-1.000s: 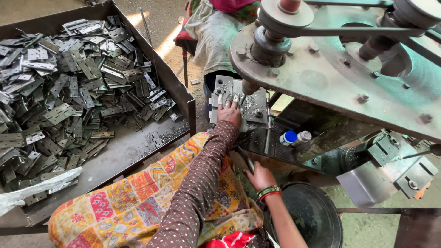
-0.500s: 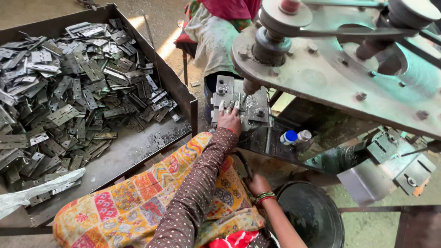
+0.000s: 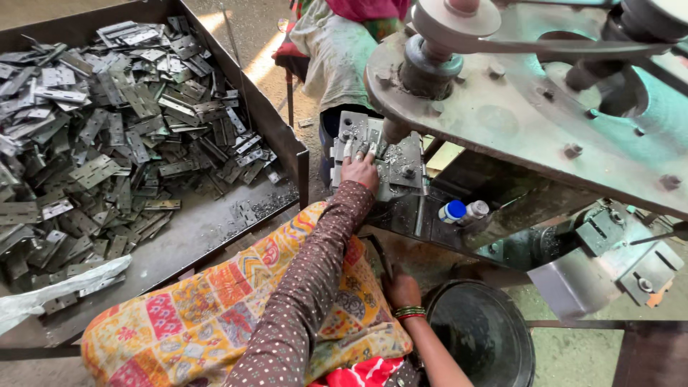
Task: The person sits on the floor and repeatedly places small metal pieces into a press machine, activates the lever, and removes the processed pieces. The person handles the metal pieces one at a time and returns them to a nearby bin.
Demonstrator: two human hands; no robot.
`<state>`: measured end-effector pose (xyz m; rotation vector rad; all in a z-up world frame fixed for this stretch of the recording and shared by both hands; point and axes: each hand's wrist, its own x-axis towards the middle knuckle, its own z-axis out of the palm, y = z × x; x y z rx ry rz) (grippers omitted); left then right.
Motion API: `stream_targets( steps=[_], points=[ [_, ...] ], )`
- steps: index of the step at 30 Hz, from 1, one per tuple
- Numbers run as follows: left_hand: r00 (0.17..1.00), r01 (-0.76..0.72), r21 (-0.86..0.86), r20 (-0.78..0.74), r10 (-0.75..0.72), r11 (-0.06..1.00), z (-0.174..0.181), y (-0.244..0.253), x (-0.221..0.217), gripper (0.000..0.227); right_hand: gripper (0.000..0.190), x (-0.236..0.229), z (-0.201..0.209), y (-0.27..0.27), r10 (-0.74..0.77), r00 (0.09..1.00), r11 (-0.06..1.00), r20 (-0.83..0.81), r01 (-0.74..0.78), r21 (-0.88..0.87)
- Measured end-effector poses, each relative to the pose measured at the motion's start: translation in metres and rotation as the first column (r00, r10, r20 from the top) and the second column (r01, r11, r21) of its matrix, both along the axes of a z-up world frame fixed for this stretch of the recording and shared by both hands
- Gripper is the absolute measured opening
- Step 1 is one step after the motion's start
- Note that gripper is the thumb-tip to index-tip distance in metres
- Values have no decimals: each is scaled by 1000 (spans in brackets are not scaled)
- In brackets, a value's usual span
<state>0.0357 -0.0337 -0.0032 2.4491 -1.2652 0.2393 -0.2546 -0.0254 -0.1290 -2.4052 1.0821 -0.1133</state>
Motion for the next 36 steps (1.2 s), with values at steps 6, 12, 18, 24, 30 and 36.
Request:
stream_targets(
  steps=[6,12,18,24,30,36],
  points=[
    [978,120,74,-180,-105,990,16,30,6,22,44,-1,-2,-9,52,992,998,-117,-47,42],
    [988,-74,-530,79,136,845,-16,148,36,32,54,11,46,-43,83,952,997,-296,-82,16],
    [864,-503,-206,-125,487,840,-95,218,128,51,59,22,66,-46,99,901,994,-422,-111,-3],
    [847,-524,10,116,520,852,-162,190,232,58,61,21,47,-54,57,892,998,-448,-38,50],
    [858,-508,21,103,504,861,-197,176,271,34,57,18,47,-52,13,881,998,-472,18,60],
    [877,-468,-278,-27,480,839,-196,218,241,31,59,26,62,-43,3,876,1000,-483,-3,1]
  ],
)
